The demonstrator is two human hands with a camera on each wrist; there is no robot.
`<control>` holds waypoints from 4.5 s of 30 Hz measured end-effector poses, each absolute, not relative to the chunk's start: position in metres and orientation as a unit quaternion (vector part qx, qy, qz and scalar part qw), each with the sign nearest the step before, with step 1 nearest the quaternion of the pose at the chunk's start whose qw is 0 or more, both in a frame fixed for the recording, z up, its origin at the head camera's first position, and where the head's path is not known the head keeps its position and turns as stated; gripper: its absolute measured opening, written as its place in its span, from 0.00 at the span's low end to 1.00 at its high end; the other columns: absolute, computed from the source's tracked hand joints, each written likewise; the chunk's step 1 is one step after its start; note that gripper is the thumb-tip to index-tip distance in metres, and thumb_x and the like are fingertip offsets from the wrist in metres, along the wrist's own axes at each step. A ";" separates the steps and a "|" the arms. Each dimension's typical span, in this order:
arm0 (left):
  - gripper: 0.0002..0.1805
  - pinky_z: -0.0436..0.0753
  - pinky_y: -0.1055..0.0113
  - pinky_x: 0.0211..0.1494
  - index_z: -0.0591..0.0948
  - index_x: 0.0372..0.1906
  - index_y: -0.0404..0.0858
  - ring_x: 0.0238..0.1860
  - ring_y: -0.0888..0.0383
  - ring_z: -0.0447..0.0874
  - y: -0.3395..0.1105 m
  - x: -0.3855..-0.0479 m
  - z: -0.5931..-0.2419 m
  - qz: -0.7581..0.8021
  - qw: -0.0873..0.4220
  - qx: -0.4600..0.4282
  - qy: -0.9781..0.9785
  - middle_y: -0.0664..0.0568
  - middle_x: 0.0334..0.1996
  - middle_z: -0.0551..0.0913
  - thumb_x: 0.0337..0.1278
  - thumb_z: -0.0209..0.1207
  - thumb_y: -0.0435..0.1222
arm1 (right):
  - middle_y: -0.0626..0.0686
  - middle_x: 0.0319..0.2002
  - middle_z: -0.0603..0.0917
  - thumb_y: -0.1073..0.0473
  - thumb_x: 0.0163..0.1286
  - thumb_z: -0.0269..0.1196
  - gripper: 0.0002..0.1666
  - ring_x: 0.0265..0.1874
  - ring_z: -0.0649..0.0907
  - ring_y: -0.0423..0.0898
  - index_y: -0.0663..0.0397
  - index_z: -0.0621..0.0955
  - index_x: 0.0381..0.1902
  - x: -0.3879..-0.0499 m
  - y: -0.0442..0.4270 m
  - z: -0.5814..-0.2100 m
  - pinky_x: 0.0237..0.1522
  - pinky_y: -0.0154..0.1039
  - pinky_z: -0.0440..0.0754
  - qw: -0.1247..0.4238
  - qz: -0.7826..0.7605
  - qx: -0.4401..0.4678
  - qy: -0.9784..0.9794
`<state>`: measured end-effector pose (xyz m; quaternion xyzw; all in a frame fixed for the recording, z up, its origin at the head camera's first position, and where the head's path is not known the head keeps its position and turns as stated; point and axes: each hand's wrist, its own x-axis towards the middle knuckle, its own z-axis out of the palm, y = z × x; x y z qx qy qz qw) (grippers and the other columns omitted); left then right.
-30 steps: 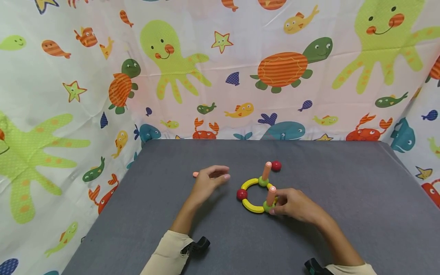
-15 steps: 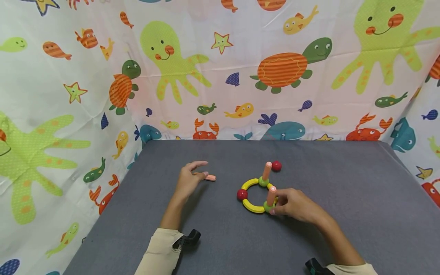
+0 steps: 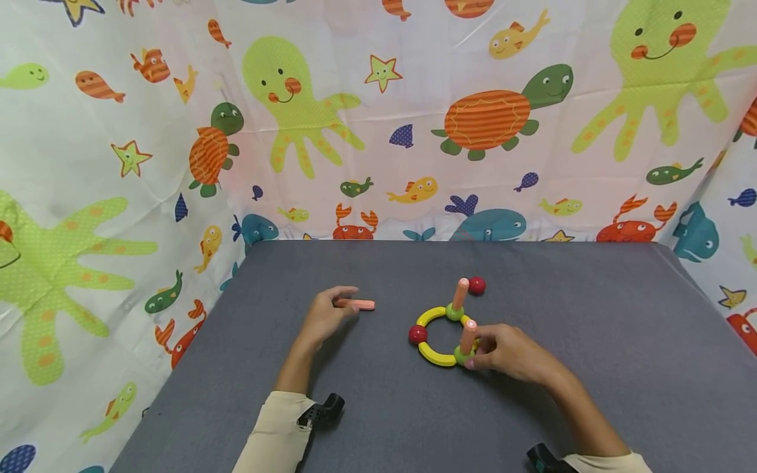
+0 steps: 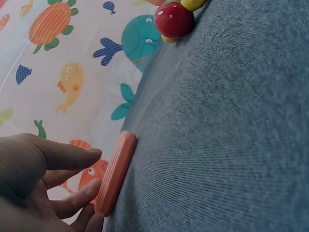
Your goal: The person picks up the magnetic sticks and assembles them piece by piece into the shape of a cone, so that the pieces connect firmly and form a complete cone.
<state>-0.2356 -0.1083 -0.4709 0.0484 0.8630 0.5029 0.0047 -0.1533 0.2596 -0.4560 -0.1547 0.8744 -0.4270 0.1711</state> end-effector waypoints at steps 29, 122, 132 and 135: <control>0.22 0.86 0.52 0.51 0.87 0.60 0.36 0.47 0.50 0.90 -0.081 -0.228 -0.464 0.431 -0.025 0.078 0.899 0.46 0.48 0.91 0.60 0.74 0.29 | 0.49 0.30 0.83 0.53 0.66 0.76 0.15 0.27 0.80 0.42 0.56 0.87 0.43 -0.153 0.259 -0.456 0.28 0.36 0.80 0.167 -0.425 -0.152 0.876; 0.15 0.83 0.71 0.53 0.88 0.55 0.46 0.46 0.68 0.84 -0.016 -0.198 -0.472 0.520 0.038 0.207 0.828 0.61 0.47 0.89 0.67 0.72 0.42 | 0.74 0.74 0.65 0.52 0.76 0.69 0.42 0.68 0.72 0.74 0.63 0.67 0.79 -0.220 0.265 -0.467 0.65 0.77 0.69 -0.031 -0.344 -0.069 0.936; 0.13 0.83 0.71 0.52 0.89 0.54 0.46 0.48 0.67 0.86 -0.018 -0.199 -0.470 0.520 0.036 0.208 0.827 0.59 0.47 0.90 0.67 0.72 0.39 | 0.72 0.72 0.71 0.51 0.78 0.66 0.38 0.69 0.72 0.72 0.63 0.70 0.77 -0.223 0.262 -0.470 0.65 0.74 0.69 -0.016 -0.347 -0.065 0.935; 0.13 0.83 0.71 0.52 0.89 0.54 0.46 0.47 0.67 0.86 -0.019 -0.199 -0.471 0.521 0.035 0.208 0.827 0.59 0.47 0.90 0.66 0.72 0.40 | 0.71 0.70 0.74 0.52 0.78 0.67 0.36 0.66 0.75 0.71 0.63 0.72 0.75 -0.222 0.262 -0.470 0.63 0.73 0.71 -0.020 -0.348 -0.063 0.935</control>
